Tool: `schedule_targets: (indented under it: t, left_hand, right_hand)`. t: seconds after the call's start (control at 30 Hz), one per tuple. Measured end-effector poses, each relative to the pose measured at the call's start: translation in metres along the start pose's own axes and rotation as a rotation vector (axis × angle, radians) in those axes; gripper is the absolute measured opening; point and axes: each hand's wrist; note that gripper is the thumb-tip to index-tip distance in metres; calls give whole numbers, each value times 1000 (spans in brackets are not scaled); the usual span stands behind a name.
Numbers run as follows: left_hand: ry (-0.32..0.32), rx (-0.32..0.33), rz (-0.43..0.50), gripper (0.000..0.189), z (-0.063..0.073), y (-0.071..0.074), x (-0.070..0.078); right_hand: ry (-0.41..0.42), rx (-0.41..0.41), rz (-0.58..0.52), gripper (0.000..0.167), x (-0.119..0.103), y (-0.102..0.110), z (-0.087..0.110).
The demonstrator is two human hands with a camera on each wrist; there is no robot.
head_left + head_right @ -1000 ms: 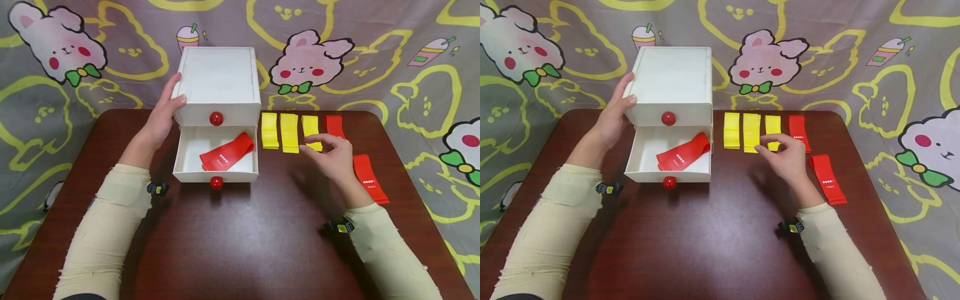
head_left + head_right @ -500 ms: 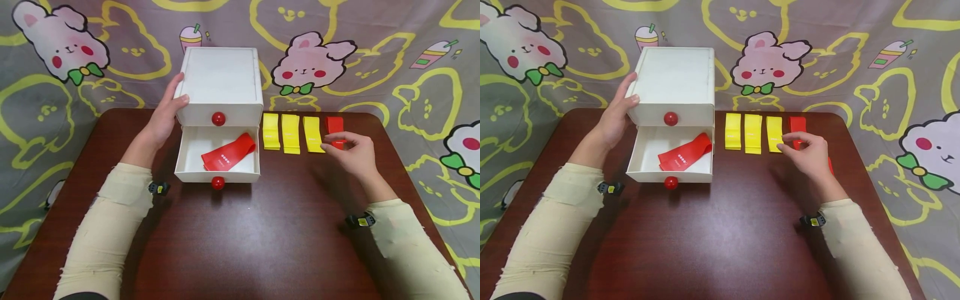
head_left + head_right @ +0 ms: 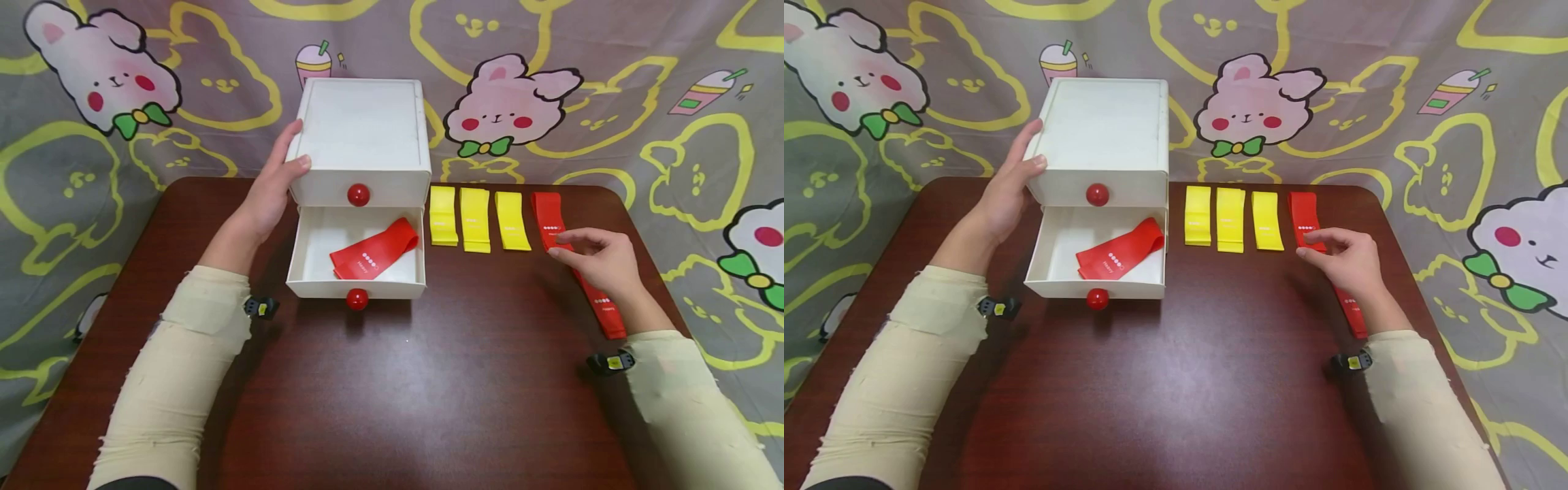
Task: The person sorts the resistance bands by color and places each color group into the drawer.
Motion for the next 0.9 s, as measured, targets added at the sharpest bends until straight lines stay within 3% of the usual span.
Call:
schedule_targets:
  t: [0.3, 0.9]
  left_hand:
    - [8, 7, -35, 63, 2, 0, 1]
    - [11, 16, -41, 63, 2, 0, 1]
  right_hand:
    - [-97, -53, 2, 48, 23, 11, 4]
    - [-121, -198, 80, 53, 60, 25, 2]
Point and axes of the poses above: each hand's wrist, its own z-axis away from the middle knuckle, its own y-axis out of the back of the hand, x = y × z, and after that the axes turned 15 degrees about y, right-handed
